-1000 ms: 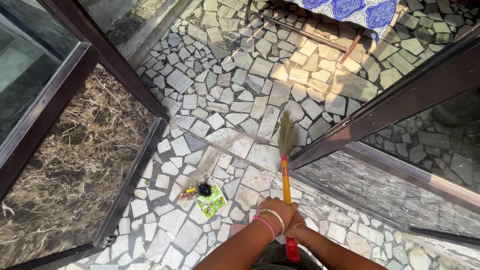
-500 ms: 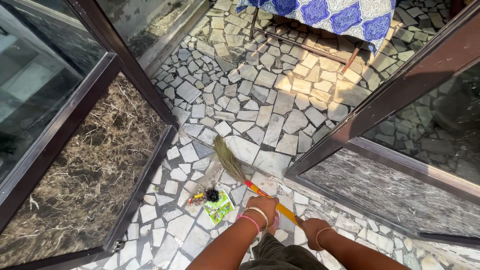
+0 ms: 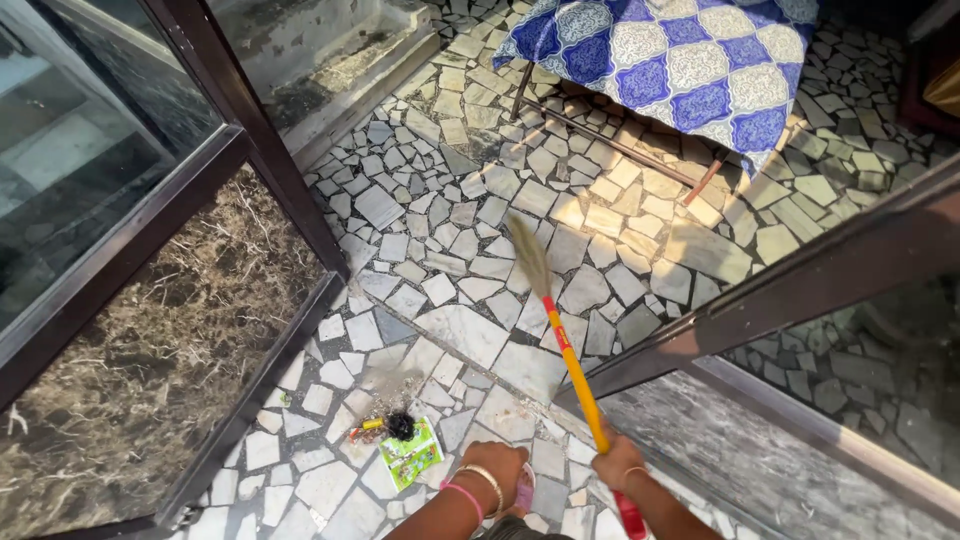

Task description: The person is sweeping the floor and stairs in various indoor and outdoor areas of a house using a broom and dustpan.

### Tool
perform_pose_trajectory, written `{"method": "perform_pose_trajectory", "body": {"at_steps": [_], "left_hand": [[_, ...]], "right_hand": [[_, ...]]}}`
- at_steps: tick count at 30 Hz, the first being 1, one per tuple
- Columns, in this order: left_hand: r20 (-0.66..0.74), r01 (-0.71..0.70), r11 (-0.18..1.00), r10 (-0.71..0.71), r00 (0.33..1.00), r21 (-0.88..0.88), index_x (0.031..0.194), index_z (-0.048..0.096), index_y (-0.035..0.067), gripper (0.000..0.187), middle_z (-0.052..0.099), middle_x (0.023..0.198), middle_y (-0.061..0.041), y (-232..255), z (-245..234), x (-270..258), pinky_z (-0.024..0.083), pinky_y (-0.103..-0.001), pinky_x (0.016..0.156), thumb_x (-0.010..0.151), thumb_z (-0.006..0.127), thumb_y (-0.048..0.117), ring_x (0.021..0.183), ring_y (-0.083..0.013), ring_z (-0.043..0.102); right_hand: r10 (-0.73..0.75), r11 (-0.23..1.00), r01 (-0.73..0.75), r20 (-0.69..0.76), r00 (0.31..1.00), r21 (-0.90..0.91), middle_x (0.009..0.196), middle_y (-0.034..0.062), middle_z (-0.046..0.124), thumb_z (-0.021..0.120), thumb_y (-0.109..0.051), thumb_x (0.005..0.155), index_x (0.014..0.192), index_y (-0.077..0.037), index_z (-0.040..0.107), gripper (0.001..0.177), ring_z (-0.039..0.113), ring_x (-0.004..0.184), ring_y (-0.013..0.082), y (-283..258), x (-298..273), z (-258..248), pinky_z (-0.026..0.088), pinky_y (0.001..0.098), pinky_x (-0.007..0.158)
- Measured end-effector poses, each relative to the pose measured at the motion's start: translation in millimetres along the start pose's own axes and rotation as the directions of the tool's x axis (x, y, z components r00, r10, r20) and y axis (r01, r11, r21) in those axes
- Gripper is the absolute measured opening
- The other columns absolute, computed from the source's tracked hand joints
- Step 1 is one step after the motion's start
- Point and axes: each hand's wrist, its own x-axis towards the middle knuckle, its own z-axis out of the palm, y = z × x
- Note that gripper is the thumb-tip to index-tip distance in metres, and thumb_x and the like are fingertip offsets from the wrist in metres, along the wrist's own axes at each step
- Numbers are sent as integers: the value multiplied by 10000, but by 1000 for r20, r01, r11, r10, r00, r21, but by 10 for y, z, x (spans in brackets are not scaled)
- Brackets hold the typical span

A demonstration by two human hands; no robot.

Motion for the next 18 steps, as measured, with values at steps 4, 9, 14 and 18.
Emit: {"method": "perform_pose_trajectory", "body": {"at_steps": [4,9,14,18], "left_hand": [[36,71,996,-69,997,-46,1180,644,108,547,721,1012,-155,-58,-187,-54,521,-466,883,735,812,377,996,-338,701],[-39,168,976,-175,984,-140,1179,652,108,468,732,979,-173,-256,229,297,537,-477,852,762,757,292,961,-354,709],[-49,235,945,-252,966,-228,1167,664,120,356,735,953,-176,-337,198,277,542,-494,832,846,695,273,942,-368,707],[-75,262,914,-298,952,-311,1146,674,136,315,732,956,-167,-365,325,218,529,-502,835,887,678,316,953,-364,691]], "right_hand": [[196,936,-171,-53,979,309,1031,235,749,654,-75,793,1327,-53,612,535,753,921,361,-741,414,-79,596,424,797],[165,825,-259,224,961,503,823,221,703,689,-23,716,1173,179,672,499,681,690,332,-501,1734,296,550,451,584],[66,952,-93,104,992,290,1023,204,735,758,-70,686,1415,-18,504,774,738,899,316,-1063,1797,456,593,422,778],[-73,932,156,253,965,-327,1238,194,702,692,-145,775,1614,-169,258,945,682,1156,345,-1526,1708,319,552,402,1007]]}}
